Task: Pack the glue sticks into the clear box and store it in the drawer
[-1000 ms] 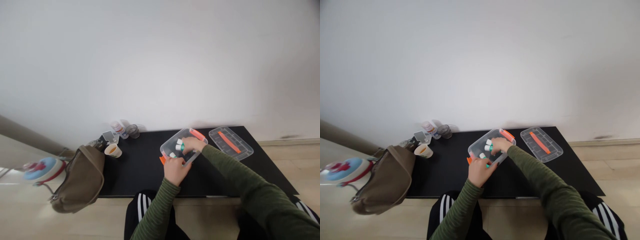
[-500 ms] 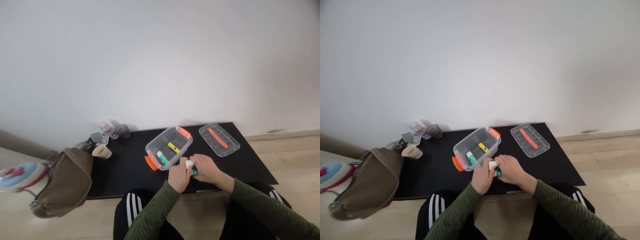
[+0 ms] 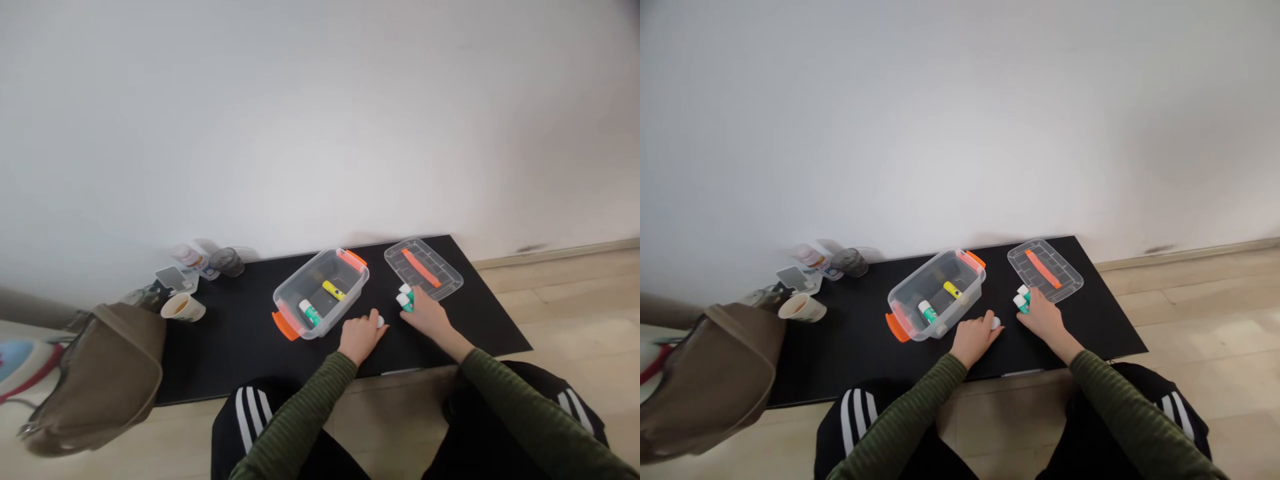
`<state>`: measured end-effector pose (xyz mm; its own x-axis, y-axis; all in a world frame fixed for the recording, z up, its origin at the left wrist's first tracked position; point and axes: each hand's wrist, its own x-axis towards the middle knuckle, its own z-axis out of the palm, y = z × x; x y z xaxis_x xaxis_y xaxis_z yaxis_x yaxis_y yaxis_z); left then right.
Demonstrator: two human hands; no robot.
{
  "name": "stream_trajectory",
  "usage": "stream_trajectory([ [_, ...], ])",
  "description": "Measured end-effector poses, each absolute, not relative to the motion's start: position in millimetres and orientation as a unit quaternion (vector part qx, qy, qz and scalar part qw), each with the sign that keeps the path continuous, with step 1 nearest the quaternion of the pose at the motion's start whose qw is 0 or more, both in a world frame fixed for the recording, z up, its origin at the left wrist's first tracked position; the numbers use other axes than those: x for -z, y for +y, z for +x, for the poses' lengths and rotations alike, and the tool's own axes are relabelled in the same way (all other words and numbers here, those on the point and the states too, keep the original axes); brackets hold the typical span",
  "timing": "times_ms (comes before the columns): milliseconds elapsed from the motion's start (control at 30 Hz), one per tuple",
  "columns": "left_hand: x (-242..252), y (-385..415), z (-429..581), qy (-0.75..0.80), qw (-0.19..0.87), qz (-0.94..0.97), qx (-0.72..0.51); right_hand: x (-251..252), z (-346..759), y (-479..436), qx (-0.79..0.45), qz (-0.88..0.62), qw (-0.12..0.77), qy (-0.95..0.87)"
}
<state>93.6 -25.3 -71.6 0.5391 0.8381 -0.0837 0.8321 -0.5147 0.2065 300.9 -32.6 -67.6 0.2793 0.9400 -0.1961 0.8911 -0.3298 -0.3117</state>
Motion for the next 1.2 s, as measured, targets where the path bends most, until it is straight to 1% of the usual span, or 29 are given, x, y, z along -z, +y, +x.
stream_trajectory([
  [133, 90.8, -16.0, 107.5, 0.468, 0.071, 0.881, 0.010, 79.8, 281.4, -28.2, -0.172, -0.796, 0.041, -0.578],
  [233, 96.1, -14.5, 104.1, 0.476, 0.063, 0.877, 0.005, 85.9, 275.5, -25.8, -0.143, -0.796, 0.040, -0.587],
  [533, 98.5, -7.1, 94.7, 0.494, 0.097, 0.859, -0.088, 99.2, 275.9, -28.2, -0.021, -0.758, 0.080, -0.647],
  [633, 89.8, -10.1, 97.3, 0.487, 0.104, 0.860, -0.111, 96.3, 276.1, -30.4, -0.010, -0.746, 0.125, -0.654],
  [733, 69.5, -25.4, 94.5, 0.457, 0.108, 0.872, -0.136, 78.7, 272.3, -29.6, -0.015, -0.704, 0.208, -0.678],
  [800, 53.3, -38.1, 83.9, 0.411, 0.104, 0.887, -0.185, 56.9, 261.2, -23.3, -0.006, -0.660, 0.270, -0.700],
  [867, 39.2, -45.1, 64.4, 0.384, 0.091, 0.877, -0.274, 30.7, 240.1, -8.5, -0.008, -0.610, 0.297, -0.735],
  [900, 33.7, -44.5, 51.8, 0.399, 0.078, 0.852, -0.329, 17.8, 226.2, 2.5, -0.024, -0.588, 0.282, -0.758],
  [933, 29.5, -40.5, 38.0, 0.435, 0.063, 0.813, -0.382, 6.4, 210.9, 15.8, -0.049, -0.567, 0.241, -0.786],
  [967, 26.6, -33.2, 23.9, 0.483, 0.050, 0.763, -0.426, -2.6, 194.9, 30.7, -0.078, -0.566, 0.176, -0.801],
  [1033, 24.8, -12.0, -2.3, 0.584, 0.065, 0.655, -0.475, -11.6, 164.5, 61.8, -0.151, -0.624, -0.017, -0.766],
  [1100, 26.8, 10.9, -21.9, 0.662, 0.141, 0.561, -0.477, -8.4, 140.2, 88.2, -0.186, -0.654, -0.093, -0.727],
  [1133, 28.6, 20.3, -28.5, 0.682, 0.184, 0.540, -0.457, -3.4, 130.7, 97.9, -0.199, -0.662, -0.120, -0.713],
  [1200, 32.6, 32.1, -35.8, 0.689, 0.229, 0.548, -0.416, 9.8, 116.2, 109.8, -0.214, -0.664, -0.145, -0.702],
])
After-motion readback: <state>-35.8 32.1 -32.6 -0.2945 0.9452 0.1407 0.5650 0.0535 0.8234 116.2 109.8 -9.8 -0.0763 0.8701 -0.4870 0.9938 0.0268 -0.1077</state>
